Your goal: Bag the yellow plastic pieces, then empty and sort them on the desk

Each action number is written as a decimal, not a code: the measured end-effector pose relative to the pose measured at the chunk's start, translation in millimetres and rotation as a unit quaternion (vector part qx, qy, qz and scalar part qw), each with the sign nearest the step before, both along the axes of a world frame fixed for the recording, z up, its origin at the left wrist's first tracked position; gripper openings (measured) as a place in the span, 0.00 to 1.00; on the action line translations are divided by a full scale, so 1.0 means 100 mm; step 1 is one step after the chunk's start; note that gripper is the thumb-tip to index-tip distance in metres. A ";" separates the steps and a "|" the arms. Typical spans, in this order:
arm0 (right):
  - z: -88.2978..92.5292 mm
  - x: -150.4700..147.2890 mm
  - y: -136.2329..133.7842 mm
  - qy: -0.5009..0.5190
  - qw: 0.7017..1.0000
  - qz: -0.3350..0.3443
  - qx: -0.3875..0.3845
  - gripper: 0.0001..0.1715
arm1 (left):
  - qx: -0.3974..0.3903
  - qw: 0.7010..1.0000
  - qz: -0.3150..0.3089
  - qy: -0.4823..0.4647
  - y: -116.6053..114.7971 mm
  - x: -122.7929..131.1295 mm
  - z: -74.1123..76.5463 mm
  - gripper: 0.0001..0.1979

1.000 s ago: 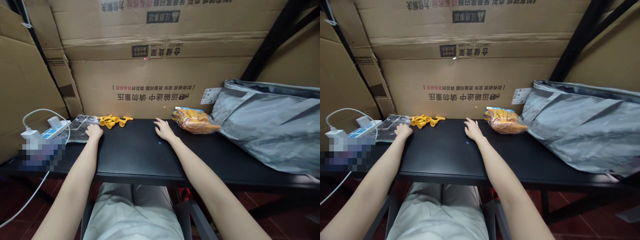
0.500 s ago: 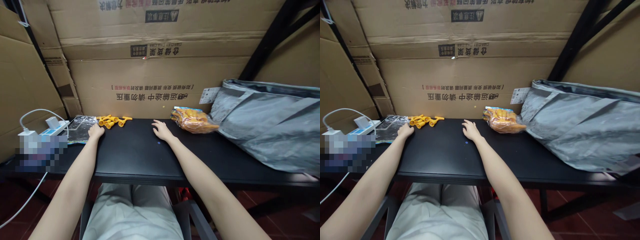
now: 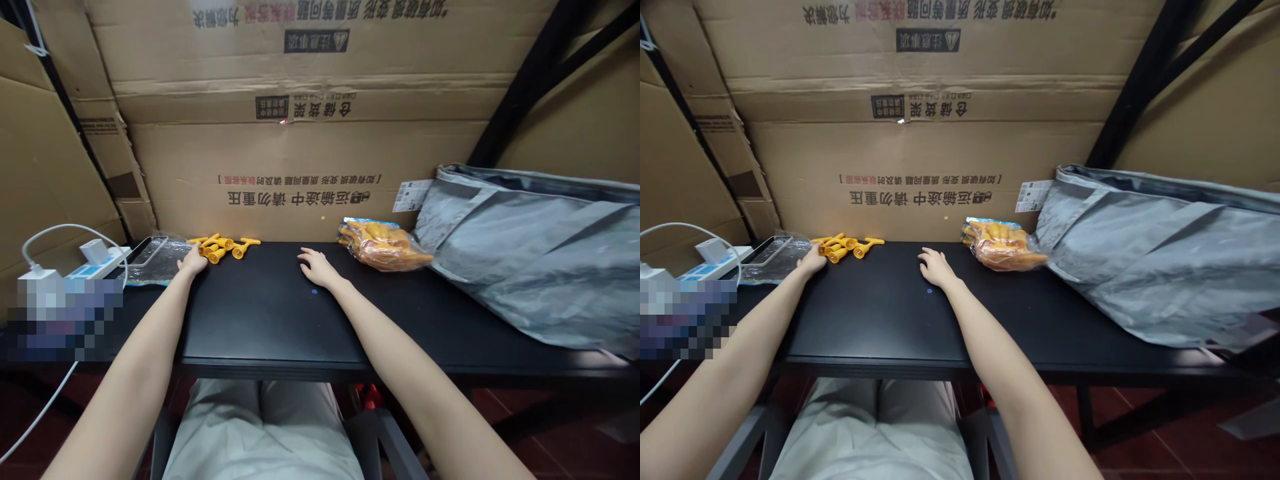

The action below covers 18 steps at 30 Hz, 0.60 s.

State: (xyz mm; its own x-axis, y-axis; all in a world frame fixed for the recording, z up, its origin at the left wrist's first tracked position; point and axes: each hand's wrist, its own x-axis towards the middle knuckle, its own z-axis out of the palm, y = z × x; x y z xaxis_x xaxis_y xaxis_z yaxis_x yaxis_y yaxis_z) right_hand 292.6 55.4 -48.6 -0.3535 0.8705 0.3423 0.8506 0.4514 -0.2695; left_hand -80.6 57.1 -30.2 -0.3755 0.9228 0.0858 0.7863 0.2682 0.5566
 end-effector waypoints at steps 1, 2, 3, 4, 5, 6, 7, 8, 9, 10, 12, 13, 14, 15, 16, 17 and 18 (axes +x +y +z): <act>0.00 0.00 0.00 -0.002 1.000 0.000 0.001 0.20 | -0.006 1.000 -0.004 0.001 -0.01 0.02 0.01 0.33; -0.01 0.00 0.01 -0.003 1.000 0.000 0.001 0.20 | -0.011 1.000 -0.008 0.002 -0.02 0.05 0.02 0.34; -0.01 0.00 0.01 -0.003 1.000 0.001 0.000 0.20 | -0.014 1.000 -0.012 0.005 -0.02 0.08 0.02 0.34; -0.01 0.00 0.01 -0.003 1.000 0.001 0.000 0.20 | -0.016 1.000 -0.017 0.008 -0.03 0.11 0.03 0.34; -0.01 0.00 0.02 -0.002 1.000 0.002 -0.001 0.20 | -0.016 1.000 -0.022 0.010 -0.04 0.15 0.03 0.35; -0.02 0.01 0.02 -0.001 1.000 0.003 0.000 0.20 | -0.017 0.999 -0.030 0.013 -0.05 0.20 0.02 0.35; -0.02 0.01 0.02 0.001 1.000 0.003 0.000 0.20 | -0.016 0.999 -0.042 0.017 -0.06 0.25 0.02 0.35; -0.02 0.01 0.03 0.003 1.000 0.004 0.001 0.20 | -0.016 0.998 -0.056 0.021 -0.06 0.30 0.01 0.35; -0.02 0.01 0.03 0.005 1.000 0.005 0.002 0.20 | -0.014 0.997 -0.068 0.027 -0.06 0.35 0.00 0.35; -0.02 0.01 0.03 0.008 1.000 0.005 0.002 0.20 | -0.012 0.996 -0.081 0.031 -0.07 0.41 -0.01 0.35; -0.02 0.01 0.03 0.009 1.000 0.004 0.001 0.20 | -0.017 0.993 -0.111 0.039 -0.07 0.54 -0.02 0.35; -0.01 0.00 0.02 0.008 1.000 0.004 0.001 0.20 | -0.020 0.991 -0.128 0.043 -0.07 0.61 -0.02 0.36; -0.01 0.00 0.02 0.007 1.000 0.004 0.001 0.20 | -0.021 0.989 -0.142 0.046 -0.07 0.67 -0.02 0.36; 0.00 0.00 0.01 0.005 1.000 0.003 0.001 0.20 | -0.024 0.987 -0.154 0.048 -0.07 0.74 -0.02 0.37; 0.01 0.00 0.01 0.002 1.000 0.001 0.001 0.20 | -0.027 0.985 -0.164 0.049 -0.07 0.80 -0.02 0.37; 0.01 -0.01 0.00 0.001 1.000 0.000 0.002 0.20 | -0.031 0.983 -0.172 0.049 -0.08 0.85 -0.02 0.37; 0.02 -0.01 0.00 0.001 1.000 0.000 0.004 0.21 | -0.035 0.982 -0.180 0.047 -0.08 0.90 -0.01 0.37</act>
State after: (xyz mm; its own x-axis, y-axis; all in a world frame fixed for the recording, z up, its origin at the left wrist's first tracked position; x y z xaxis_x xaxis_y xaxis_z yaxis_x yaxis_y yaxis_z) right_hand 291.9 55.1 -47.0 -0.3537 0.8678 0.3492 0.8500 0.4540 -0.2673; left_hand 9.1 48.9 -31.7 -0.0175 0.9992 0.0352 0.8842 -0.0010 0.4671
